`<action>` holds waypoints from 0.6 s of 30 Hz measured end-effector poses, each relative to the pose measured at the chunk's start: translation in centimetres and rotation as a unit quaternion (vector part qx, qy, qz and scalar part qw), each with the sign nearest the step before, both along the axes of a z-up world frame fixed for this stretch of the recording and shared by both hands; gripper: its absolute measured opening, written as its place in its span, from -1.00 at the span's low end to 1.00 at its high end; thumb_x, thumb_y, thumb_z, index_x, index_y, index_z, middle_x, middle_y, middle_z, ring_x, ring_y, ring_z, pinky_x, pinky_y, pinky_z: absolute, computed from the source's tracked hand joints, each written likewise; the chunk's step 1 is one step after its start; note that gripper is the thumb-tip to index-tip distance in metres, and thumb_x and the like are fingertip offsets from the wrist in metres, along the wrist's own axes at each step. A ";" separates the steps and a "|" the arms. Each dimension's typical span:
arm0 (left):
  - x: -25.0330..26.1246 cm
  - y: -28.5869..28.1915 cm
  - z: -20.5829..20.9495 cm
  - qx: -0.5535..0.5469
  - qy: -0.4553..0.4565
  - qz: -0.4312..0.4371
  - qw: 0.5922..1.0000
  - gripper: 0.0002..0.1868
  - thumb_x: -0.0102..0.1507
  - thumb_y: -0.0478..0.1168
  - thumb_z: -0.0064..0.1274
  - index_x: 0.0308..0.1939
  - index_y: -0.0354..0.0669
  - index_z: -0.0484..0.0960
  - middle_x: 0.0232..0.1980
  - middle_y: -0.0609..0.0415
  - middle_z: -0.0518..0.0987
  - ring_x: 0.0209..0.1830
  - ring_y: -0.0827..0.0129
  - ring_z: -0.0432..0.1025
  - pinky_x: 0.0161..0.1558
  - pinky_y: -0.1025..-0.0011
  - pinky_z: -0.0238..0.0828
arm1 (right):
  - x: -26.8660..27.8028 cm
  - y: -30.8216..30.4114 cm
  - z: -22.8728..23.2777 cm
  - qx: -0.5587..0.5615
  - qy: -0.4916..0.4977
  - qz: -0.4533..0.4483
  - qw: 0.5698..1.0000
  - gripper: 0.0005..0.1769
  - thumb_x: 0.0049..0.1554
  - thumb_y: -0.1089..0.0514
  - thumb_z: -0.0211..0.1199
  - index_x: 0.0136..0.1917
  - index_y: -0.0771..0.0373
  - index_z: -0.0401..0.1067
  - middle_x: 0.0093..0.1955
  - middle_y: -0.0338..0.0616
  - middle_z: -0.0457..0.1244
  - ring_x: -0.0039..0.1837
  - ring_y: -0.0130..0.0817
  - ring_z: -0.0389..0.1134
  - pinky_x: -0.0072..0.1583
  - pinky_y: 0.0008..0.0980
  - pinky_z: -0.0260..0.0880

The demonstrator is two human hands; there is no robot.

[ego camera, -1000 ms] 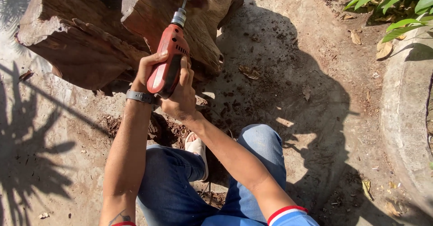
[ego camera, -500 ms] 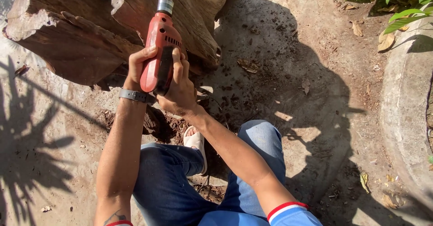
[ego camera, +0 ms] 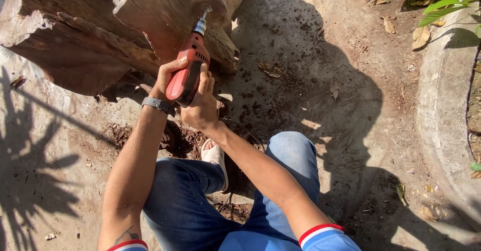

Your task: The person uses a red power drill with a carving bit to shape a large piece of wood. They hold the drill with both hands and move it along the wood's surface, creating wood shavings.

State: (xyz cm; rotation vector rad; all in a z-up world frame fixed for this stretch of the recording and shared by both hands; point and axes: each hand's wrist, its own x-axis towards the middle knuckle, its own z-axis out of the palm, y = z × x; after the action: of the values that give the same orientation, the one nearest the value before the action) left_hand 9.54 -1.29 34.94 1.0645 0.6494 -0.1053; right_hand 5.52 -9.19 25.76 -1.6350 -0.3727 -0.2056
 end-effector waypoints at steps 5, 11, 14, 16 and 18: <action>-0.6 -1.9 4.2 -0.055 -0.077 0.043 0.995 -0.69 0.19 -0.14 0.18 -0.19 -0.29 0.45 -0.58 -0.15 0.49 -0.72 0.25 0.48 -0.67 0.50 0.34 | 1.2 0.2 1.6 -0.016 -0.105 0.018 0.994 0.18 -0.24 0.30 0.20 0.61 0.41 -0.17 0.27 0.20 0.06 0.26 0.33 0.30 0.04 -0.04 0.56; -0.4 0.6 -1.1 -0.053 -0.040 0.016 0.998 -0.66 0.19 -0.11 0.20 -0.19 -0.31 0.50 -0.54 -0.19 0.53 -0.69 0.22 0.52 -0.66 0.46 0.37 | 0.0 0.3 0.2 0.006 -0.017 0.004 1.000 0.19 -0.23 0.33 0.20 0.63 0.38 -0.18 0.24 0.19 0.06 0.30 0.45 0.27 0.03 0.08 0.54; -0.8 -0.3 -2.0 -0.057 -0.025 0.007 0.998 -0.67 0.20 -0.11 0.20 -0.20 -0.33 0.49 -0.55 -0.18 0.52 -0.71 0.24 0.49 -0.67 0.47 0.35 | -0.4 -0.2 -1.0 0.005 -0.017 -0.007 1.000 0.19 -0.26 0.35 0.20 0.61 0.43 -0.18 0.22 0.21 0.06 0.28 0.47 0.27 -0.01 0.06 0.55; -0.8 -1.1 -0.8 -0.063 -0.032 0.014 0.997 -0.66 0.21 -0.12 0.19 -0.19 -0.33 0.47 -0.56 -0.18 0.50 -0.73 0.23 0.46 -0.68 0.47 0.33 | 0.3 -0.2 -1.0 -0.001 -0.047 -0.019 0.999 0.18 -0.27 0.35 0.19 0.60 0.46 -0.17 0.22 0.19 0.05 0.27 0.43 0.29 -0.02 -0.03 0.57; -0.5 -1.4 1.2 -0.063 -0.052 0.044 0.996 -0.62 0.16 -0.10 0.23 -0.14 -0.31 0.49 -0.52 -0.16 0.54 -0.69 0.22 0.49 -0.65 0.44 0.33 | 1.6 0.4 -0.5 -0.034 -0.242 -0.055 0.968 0.22 -0.24 0.38 0.12 0.63 0.47 -0.30 0.42 0.40 -0.04 0.29 0.42 0.20 0.08 -0.13 0.51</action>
State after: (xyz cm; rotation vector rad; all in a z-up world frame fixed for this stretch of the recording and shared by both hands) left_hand 9.08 -2.73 36.16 0.9117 0.5867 -0.0139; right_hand 7.13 -8.83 25.26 -1.6642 -0.6649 -0.6910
